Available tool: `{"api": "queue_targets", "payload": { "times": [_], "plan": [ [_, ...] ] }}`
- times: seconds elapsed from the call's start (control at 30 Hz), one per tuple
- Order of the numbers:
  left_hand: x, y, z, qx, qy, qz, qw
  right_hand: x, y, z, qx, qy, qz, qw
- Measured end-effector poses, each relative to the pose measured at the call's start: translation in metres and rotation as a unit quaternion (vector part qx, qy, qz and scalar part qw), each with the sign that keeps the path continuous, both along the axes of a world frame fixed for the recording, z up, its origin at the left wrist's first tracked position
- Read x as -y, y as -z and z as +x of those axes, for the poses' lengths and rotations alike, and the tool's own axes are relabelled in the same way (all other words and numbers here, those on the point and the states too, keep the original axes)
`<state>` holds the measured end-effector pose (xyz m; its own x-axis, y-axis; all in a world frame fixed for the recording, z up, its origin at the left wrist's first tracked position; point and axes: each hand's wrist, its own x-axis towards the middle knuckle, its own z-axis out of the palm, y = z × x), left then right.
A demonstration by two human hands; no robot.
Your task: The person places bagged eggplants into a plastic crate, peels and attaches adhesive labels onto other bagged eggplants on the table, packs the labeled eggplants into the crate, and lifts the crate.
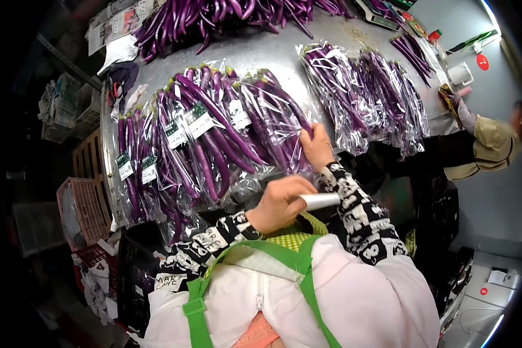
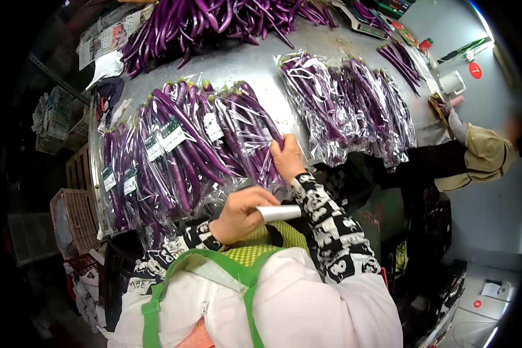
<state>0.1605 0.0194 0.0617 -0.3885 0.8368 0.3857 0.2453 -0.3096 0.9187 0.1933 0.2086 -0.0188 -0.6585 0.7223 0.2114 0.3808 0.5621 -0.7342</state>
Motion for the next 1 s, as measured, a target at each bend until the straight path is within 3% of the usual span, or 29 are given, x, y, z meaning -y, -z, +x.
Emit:
{"api": "queue_targets", "payload": {
  "times": [0.07, 0.13, 0.2, 0.23, 0.27, 0.33, 0.4, 0.5, 0.67, 0.73, 0.8, 0.83, 0.87, 0.97, 1.0],
  "plan": [
    [0.001, 0.007, -0.005, 0.059, -0.033, -0.070, 0.995, -0.002, 0.007, 0.000, 0.030, -0.070, 0.094, 0.993],
    [-0.001, -0.005, -0.006, 0.293, -0.068, -0.129, 0.945, 0.004, -0.025, 0.002, 0.171, -0.057, 0.186, 0.966],
    [-0.004, -0.001, -0.011, 0.324, -0.114, -0.056, 0.938, 0.002, -0.041, 0.010, 0.059, -0.065, 0.144, 0.986],
    [-0.005, 0.004, -0.015, 0.327, -0.112, -0.050, 0.937, 0.007, -0.064, 0.014, -0.001, -0.096, 0.000, 0.995],
    [-0.004, 0.007, -0.018, 0.331, -0.110, -0.045, 0.936, 0.010, -0.088, 0.020, -0.014, -0.139, -0.236, 0.962],
    [-0.002, 0.008, -0.021, 0.336, -0.124, -0.053, 0.932, 0.016, -0.113, 0.036, -0.064, -0.254, -0.383, 0.886],
    [-0.002, 0.007, -0.022, 0.339, -0.133, -0.061, 0.929, 0.031, -0.130, 0.044, -0.061, -0.301, -0.410, 0.859],
    [-0.004, 0.006, -0.021, 0.357, -0.125, -0.062, 0.924, 0.034, -0.129, 0.046, -0.026, -0.252, -0.385, 0.888],
    [-0.007, 0.008, -0.015, 0.309, -0.153, -0.116, 0.932, 0.033, -0.121, 0.048, -0.055, -0.228, -0.384, 0.893],
    [-0.009, 0.018, -0.011, 0.306, -0.176, -0.117, 0.928, 0.029, -0.115, 0.046, -0.090, -0.270, -0.276, 0.918],
    [-0.004, 0.020, -0.010, 0.328, -0.152, -0.159, 0.919, 0.024, -0.111, 0.039, -0.120, -0.252, -0.263, 0.923],
    [-0.001, 0.033, -0.013, 0.247, -0.161, -0.214, 0.931, 0.021, -0.111, 0.035, -0.144, -0.232, -0.251, 0.929],
    [0.007, 0.037, -0.014, 0.244, -0.160, -0.214, 0.932, 0.016, -0.117, 0.032, -0.159, -0.209, -0.319, 0.911],
    [0.033, 0.018, -0.017, 0.070, -0.030, -0.415, 0.907, -0.004, -0.115, 0.009, -0.141, -0.171, -0.342, 0.913],
    [0.040, 0.016, -0.015, -0.010, -0.011, -0.435, 0.900, -0.007, -0.113, -0.003, -0.129, -0.170, -0.345, 0.914]
  ]
}}
